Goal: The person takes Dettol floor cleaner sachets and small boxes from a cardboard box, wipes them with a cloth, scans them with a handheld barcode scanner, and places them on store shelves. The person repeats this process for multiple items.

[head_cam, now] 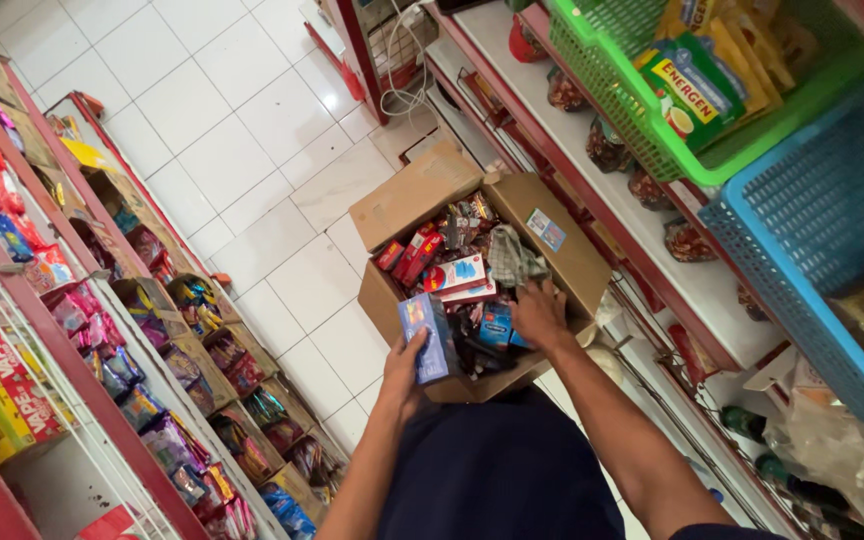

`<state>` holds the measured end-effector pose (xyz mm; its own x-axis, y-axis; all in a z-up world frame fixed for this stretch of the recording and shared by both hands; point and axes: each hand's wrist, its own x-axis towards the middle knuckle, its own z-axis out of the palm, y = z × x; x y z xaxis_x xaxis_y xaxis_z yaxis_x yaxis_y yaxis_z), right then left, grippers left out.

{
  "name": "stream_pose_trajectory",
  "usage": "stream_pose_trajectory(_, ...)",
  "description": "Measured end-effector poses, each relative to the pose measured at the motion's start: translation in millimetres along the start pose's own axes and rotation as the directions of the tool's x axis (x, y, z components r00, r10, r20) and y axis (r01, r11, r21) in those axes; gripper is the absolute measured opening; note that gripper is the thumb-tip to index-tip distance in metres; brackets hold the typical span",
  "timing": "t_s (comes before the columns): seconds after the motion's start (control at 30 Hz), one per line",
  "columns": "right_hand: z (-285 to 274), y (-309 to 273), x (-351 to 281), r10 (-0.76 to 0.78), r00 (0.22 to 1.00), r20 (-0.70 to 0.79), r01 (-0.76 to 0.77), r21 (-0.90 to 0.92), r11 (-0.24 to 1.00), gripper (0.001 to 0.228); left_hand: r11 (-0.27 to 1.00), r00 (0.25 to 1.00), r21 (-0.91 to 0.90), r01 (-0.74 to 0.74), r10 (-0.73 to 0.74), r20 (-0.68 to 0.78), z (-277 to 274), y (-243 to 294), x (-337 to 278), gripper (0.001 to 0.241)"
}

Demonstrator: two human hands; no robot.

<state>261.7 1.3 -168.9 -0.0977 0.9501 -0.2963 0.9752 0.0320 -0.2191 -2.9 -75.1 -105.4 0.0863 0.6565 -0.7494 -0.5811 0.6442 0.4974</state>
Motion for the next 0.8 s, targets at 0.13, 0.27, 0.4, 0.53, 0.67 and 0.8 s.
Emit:
stream_pose_trajectory(0.13, -57.5, -18.6, -4.4, 0.152, 0.988, -0.009, -0.146, 0.243, 0.959, 0.028, 0.991, 0.991, 0.014, -0.134, 0.133, 0.017, 12.9, 5.2, -0.5, 0.055)
stream_pose_trajectory(0.27, -124.3, -55.9, -37.4, 0.267, 0.951, -0.158, -0.009, 0.847, 0.531, 0.039, 0.975, 0.977, 0.07, -0.209, 0.206, 0.044, 30.9, 14.5, 5.3, 0.061)
stream_pose_trajectory(0.4, -162.1, -103.3, -93.4, 0.175, 0.977, -0.12, 0.046, 0.925, 0.378, 0.06, 0.92, 0.92, 0.077, -0.385, 0.375, 0.115, 58.4, 25.2, 7.6, 0.051)
stream_pose_trajectory(0.53, -175.6, -143.9, -113.4, -0.266, 0.826, -0.497, 0.496, 0.417, 0.762, 0.048, 0.879, 0.893, 0.164, -0.448, 0.43, 0.134, 82.3, 39.3, -3.1, 0.054)
stream_pose_trajectory(0.67, -197.3, -158.3, -108.8, -0.335, 0.833, -0.439, 0.507, 0.365, 0.781, 0.056, 0.849, 0.847, 0.131, -0.512, 0.474, 0.239, 82.5, 53.6, -16.9, 0.057)
stream_pose_trajectory(0.8, -218.9, -174.3, -95.0, -0.183, 0.862, -0.472, 0.467, 0.601, 0.648, 0.053, 0.599, 0.646, 0.259, -0.758, 0.636, 0.422, 73.6, 60.3, -28.5, 0.063)
